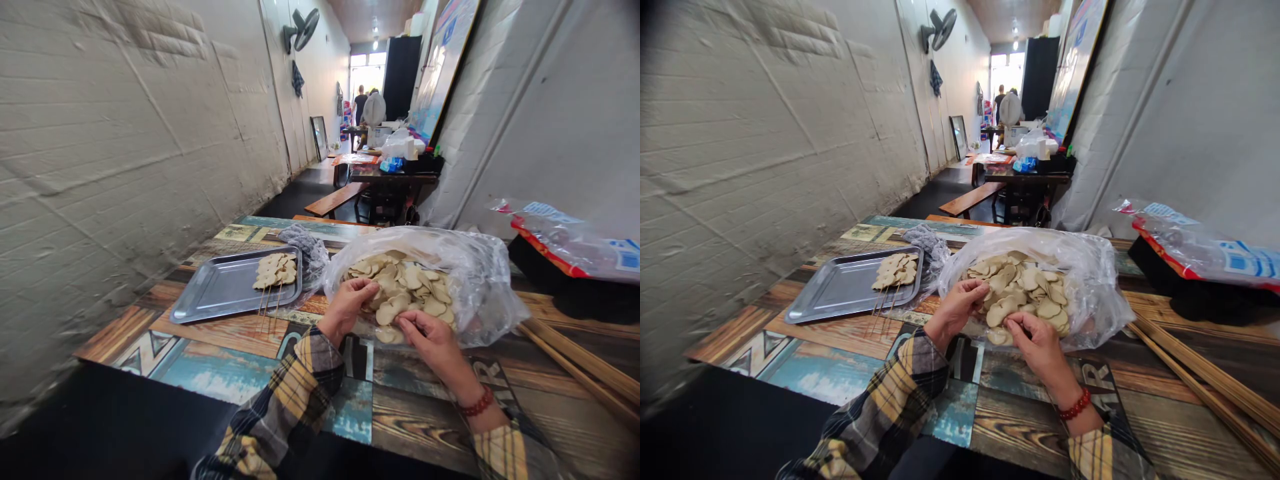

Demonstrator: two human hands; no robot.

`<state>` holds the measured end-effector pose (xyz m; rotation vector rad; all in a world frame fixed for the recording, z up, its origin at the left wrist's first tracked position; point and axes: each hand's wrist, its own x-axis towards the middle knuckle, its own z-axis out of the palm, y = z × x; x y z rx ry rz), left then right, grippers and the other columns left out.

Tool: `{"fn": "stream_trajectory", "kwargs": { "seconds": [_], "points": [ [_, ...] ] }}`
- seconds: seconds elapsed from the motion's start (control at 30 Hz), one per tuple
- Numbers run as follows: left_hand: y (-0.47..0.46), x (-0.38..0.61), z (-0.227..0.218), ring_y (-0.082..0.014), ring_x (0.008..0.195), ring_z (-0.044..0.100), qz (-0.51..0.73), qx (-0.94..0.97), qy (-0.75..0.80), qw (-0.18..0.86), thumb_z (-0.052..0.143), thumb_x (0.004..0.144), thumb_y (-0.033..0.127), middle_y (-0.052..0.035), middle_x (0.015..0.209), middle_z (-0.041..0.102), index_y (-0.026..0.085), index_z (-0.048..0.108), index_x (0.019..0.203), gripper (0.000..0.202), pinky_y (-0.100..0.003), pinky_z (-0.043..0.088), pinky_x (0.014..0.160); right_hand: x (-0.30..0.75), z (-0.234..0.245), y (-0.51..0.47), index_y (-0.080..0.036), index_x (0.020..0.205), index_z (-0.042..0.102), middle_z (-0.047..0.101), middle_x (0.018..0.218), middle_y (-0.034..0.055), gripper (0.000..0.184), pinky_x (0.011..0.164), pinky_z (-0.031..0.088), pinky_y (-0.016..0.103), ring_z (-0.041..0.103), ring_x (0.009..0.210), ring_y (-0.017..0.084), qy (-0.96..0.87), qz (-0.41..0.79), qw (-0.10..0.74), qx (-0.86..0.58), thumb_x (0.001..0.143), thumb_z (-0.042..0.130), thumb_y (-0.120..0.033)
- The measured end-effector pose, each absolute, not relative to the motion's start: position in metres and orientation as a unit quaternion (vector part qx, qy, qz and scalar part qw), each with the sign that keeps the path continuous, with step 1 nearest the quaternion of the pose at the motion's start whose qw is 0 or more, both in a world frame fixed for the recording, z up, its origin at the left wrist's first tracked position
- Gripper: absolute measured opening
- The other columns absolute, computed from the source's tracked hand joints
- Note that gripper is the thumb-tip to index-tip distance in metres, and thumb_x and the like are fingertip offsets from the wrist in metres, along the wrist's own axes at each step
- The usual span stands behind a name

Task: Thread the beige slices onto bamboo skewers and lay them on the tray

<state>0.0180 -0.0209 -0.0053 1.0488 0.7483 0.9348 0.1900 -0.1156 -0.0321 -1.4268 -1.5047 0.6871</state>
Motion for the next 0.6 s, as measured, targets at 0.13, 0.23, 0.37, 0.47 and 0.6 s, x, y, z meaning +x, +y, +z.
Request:
{"fn": "stream_trajectory", "kwargs": {
  "seconds": [0.13, 0.23, 0.37, 0.47, 0.6],
  "points": [
    [-0.0209, 0.0194, -0.0076, -0.0055, 0.052, 0.032, 0.436, 0.466, 0.346, 0.688, 0.088, 0.057, 0.052, 0.0052, 0.057, 0.044, 0.015, 0.059, 0.061, 0.048, -0.023, 0.021, 0.050, 0.1897, -0.0338, -0.1145, -0.019, 0.080, 0.073, 0.059, 0.053, -0.0014, 0.036, 0.052, 0.042, 0.027, 0.056, 0.050, 0.016, -0.613, 0.276, 0.458, -0.582, 0.091, 0.057, -0.050],
    [-0.0208, 0.0199, -0.0090, -0.0056, 0.053, 0.034, 0.438, 0.473, 0.349, 0.680, 0.088, 0.056, 0.051, 0.0044, 0.058, 0.047, 0.014, 0.062, 0.063, 0.045, -0.023, 0.023, 0.051, 0.1896, -0.0348, -0.1141, -0.019, 0.080, 0.072, 0.058, 0.052, -0.0022, 0.035, 0.052, 0.042, 0.027, 0.055, 0.050, 0.016, -0.616, 0.269, 0.455, -0.584, 0.091, 0.057, -0.049],
    [-0.0231, 0.0227, -0.0113, -0.0066, 0.053, 0.039, 0.414, 0.483, 0.350, 0.687, 0.087, 0.058, 0.051, 0.0032, 0.058, 0.051, 0.014, 0.062, 0.063, 0.045, -0.023, 0.027, 0.052, 0.1895, -0.0358, -0.1135, -0.020, 0.078, 0.071, 0.058, 0.053, -0.0020, 0.038, 0.053, 0.042, 0.028, 0.054, 0.051, 0.016, -0.615, 0.264, 0.463, -0.581, 0.092, 0.056, -0.052],
    [-0.0252, 0.0254, -0.0119, -0.0060, 0.051, 0.039, 0.393, 0.494, 0.339, 0.698, 0.087, 0.058, 0.053, 0.0046, 0.056, 0.048, 0.015, 0.058, 0.061, 0.048, -0.023, 0.028, 0.051, 0.1889, -0.0352, -0.1125, -0.020, 0.076, 0.068, 0.056, 0.054, -0.0017, 0.041, 0.053, 0.043, 0.028, 0.053, 0.052, 0.016, -0.599, 0.289, 0.477, -0.575, 0.091, 0.057, -0.056],
    [-0.0265, 0.0259, -0.0089, -0.0055, 0.051, 0.039, 0.394, 0.482, 0.324, 0.712, 0.087, 0.059, 0.055, 0.0054, 0.058, 0.049, 0.015, 0.060, 0.069, 0.049, -0.021, 0.028, 0.050, 0.1874, -0.0320, -0.1115, -0.020, 0.077, 0.065, 0.053, 0.054, -0.0025, 0.040, 0.048, 0.039, 0.027, 0.047, 0.050, 0.014, -0.564, 0.353, 0.500, -0.555, 0.090, 0.058, -0.057]
  ]
}}
